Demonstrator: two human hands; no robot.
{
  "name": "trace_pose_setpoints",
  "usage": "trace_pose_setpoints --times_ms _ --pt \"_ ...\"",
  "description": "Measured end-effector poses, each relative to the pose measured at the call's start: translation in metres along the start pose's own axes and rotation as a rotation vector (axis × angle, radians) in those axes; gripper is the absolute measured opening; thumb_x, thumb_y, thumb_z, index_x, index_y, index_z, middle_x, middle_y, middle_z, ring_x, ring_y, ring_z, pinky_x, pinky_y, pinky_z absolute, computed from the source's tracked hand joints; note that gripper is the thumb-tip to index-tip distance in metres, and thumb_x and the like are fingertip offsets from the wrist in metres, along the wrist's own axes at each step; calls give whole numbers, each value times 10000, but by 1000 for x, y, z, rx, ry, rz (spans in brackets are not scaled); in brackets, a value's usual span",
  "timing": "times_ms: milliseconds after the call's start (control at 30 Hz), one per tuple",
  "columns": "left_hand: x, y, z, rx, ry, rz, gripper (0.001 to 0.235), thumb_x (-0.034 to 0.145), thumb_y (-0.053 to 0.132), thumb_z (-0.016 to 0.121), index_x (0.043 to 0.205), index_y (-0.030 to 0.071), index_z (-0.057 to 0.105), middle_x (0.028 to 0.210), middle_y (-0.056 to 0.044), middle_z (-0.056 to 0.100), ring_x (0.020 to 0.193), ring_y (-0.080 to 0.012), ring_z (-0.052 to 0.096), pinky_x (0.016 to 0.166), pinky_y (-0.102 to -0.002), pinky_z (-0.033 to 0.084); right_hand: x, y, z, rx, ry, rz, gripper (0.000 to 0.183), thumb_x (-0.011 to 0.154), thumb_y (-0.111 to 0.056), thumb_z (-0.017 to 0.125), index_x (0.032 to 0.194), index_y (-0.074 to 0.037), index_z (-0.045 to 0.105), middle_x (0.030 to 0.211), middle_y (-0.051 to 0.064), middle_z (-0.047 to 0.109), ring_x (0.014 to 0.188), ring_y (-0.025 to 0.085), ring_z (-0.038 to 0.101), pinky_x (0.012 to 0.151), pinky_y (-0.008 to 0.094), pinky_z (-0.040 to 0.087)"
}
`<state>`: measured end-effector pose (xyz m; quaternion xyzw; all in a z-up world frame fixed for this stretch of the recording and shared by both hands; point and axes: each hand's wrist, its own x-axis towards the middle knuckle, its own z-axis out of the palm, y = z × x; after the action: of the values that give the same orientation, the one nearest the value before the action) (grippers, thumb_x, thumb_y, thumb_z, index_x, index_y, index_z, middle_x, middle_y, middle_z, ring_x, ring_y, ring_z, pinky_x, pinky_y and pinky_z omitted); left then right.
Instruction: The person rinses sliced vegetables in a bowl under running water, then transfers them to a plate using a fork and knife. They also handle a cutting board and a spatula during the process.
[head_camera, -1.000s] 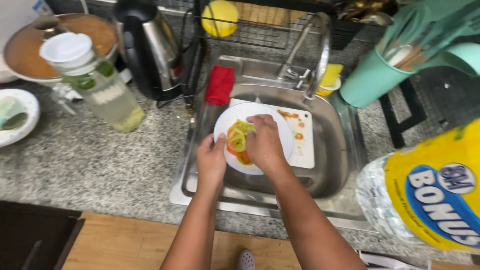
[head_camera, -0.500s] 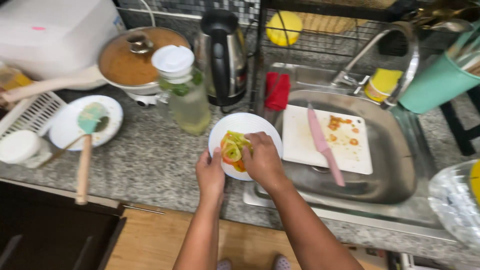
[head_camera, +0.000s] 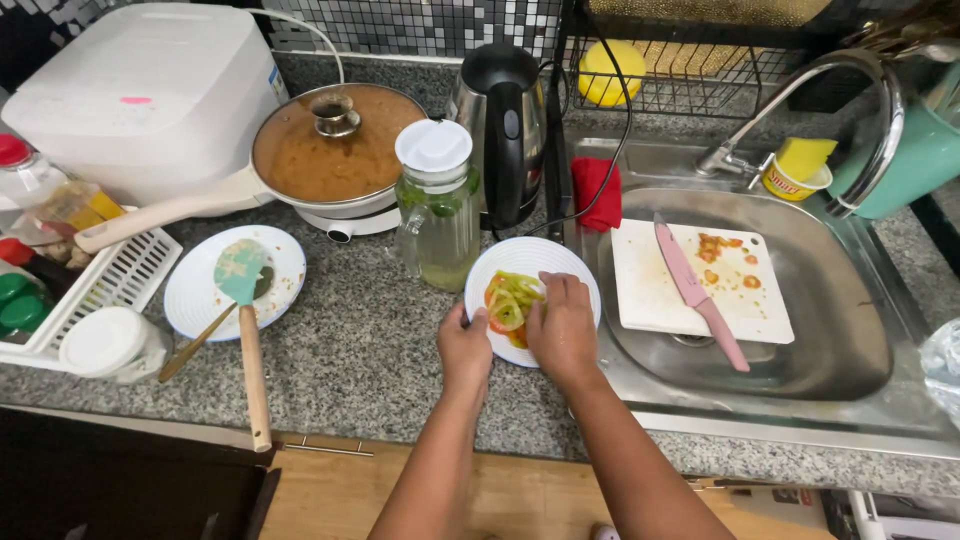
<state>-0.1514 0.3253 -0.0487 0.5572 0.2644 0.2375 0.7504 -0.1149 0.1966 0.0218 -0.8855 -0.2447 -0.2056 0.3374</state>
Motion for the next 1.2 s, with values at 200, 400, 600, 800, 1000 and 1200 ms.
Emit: trace_pose_setpoints --times_ms 200,400,600,800,1000,1200 --pt "9 20 -1 530 29 339 234 924 112 656 1110 -3 742 1023 -200 752 945 -365 723 847 -441 545 6 -5 2 -46 -22 30 412 847 -71 661 1249 12 624 1194 217 598 1119 402 557 981 485 469" --pt "0 42 3 763 61 379 336 878 98 678 1180 -45 645 1150 -258 669 1030 -449 654 910 -511 521 10 -11 2 -77 -25 45 437 830 -87 676 1249 26 625 1206 223 588 1125 406 555 948 490 470" --pt "-25 78 8 923 143 633 398 842 86 701 1197 -56 589 1106 -243 563 1089 -442 556 926 -523 485 10 -9 4 -62 -21 -2 440 826 -65 678 1253 28 623 1225 221 585 1141 400 551 978 486 475" --pt "-27 68 10 981 -81 520 232 884 -4 644 1115 15 637 1148 -160 586 1168 -378 567 963 -487 494 9 -24 -8 64 -87 174 247 880 -7 630 1113 -42 703 1111 176 636 971 380 631 846 472 525" --pt "-33 73 11 970 -132 782 470 785 14 655 1251 -49 636 1323 -224 605 1236 -405 538 1081 -487 434 8 -13 -6 -3 -68 -108 170 763 3 670 910 -12 753 960 185 704 926 409 609 838 487 522" --pt "-37 75 13 1129 -132 911 465 822 129 676 1281 53 672 1423 -207 566 1343 -431 481 1098 -583 322 6 -10 -13 36 -22 -217 237 738 -38 688 964 13 739 986 190 707 991 401 615 887 487 515"
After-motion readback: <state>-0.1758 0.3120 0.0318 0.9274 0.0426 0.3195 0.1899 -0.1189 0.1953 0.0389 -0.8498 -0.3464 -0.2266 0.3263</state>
